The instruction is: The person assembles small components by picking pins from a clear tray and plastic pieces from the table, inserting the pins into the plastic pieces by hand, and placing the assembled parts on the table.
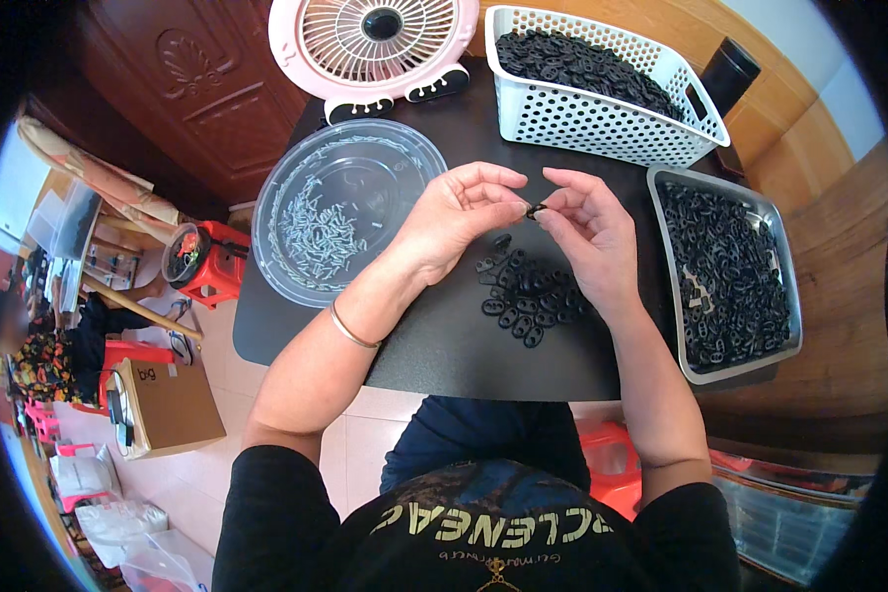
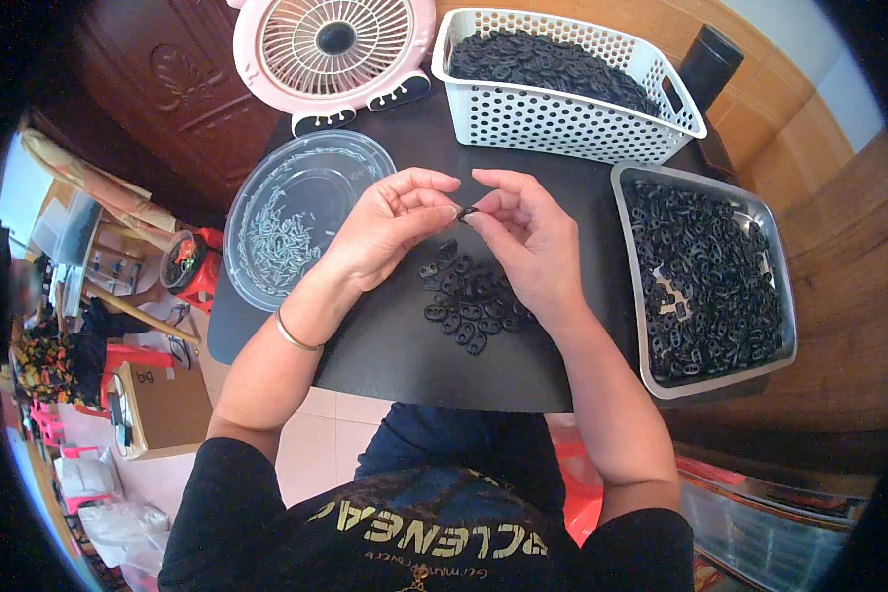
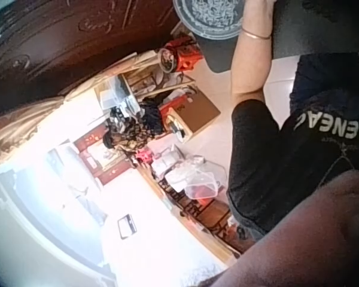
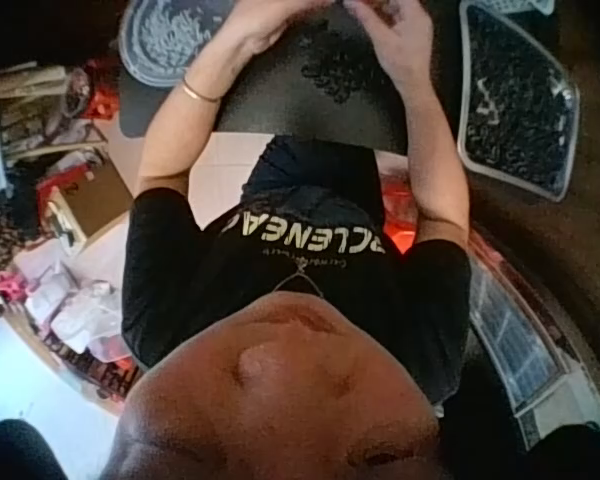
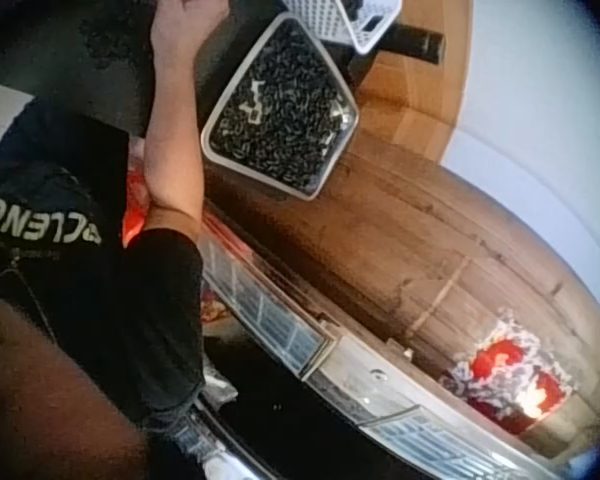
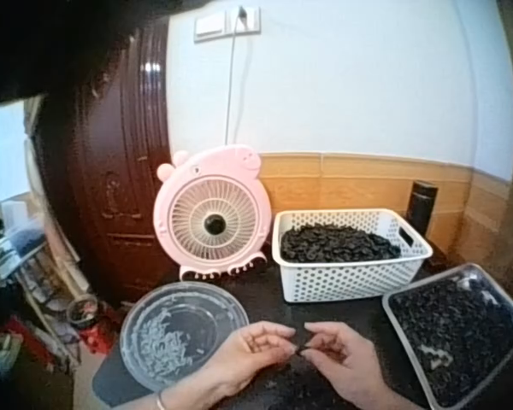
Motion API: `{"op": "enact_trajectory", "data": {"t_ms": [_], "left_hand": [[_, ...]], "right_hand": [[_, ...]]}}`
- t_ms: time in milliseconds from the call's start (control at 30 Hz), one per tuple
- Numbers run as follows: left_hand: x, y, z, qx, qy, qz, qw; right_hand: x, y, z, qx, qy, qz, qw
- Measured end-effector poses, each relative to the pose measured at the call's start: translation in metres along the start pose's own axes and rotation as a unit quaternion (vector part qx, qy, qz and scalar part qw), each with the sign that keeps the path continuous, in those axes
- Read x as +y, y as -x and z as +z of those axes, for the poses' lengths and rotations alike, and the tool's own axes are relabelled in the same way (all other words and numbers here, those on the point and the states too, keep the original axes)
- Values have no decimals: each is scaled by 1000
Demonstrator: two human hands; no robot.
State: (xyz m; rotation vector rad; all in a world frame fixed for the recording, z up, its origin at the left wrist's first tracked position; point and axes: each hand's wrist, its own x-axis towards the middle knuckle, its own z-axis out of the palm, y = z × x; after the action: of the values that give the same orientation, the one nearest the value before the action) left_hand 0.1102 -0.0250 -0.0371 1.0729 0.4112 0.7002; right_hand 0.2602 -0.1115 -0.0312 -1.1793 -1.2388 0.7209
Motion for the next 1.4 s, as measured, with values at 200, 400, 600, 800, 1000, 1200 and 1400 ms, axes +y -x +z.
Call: {"op": "enact_trajectory", "data": {"t_ms": [200,400,600,800,1000,1200,1400], "left_hand": [[-2,-1,-1,-3,-1,5,1000],[-1,0,1,-5,-80,52,995],[2,5,8,12,-138,63,988],[4,1,7,22,-91,43,995],[-1,0,-1,-9,-175,4,985],[-1,1,1,-12,-176,6,984],[-4,2,6,25,-170,40,984]], "right_hand": [[1,0,1,13,9,-1,1000],[3,1,0,7,40,-8,999],[2,0,-3,5,11,40,999],[6,-3,-3,8,-40,43,998],[6,-2,-1,14,-14,33,999],[5,0,0,13,5,22,1000],[4,0,0,20,10,37,999]]}}
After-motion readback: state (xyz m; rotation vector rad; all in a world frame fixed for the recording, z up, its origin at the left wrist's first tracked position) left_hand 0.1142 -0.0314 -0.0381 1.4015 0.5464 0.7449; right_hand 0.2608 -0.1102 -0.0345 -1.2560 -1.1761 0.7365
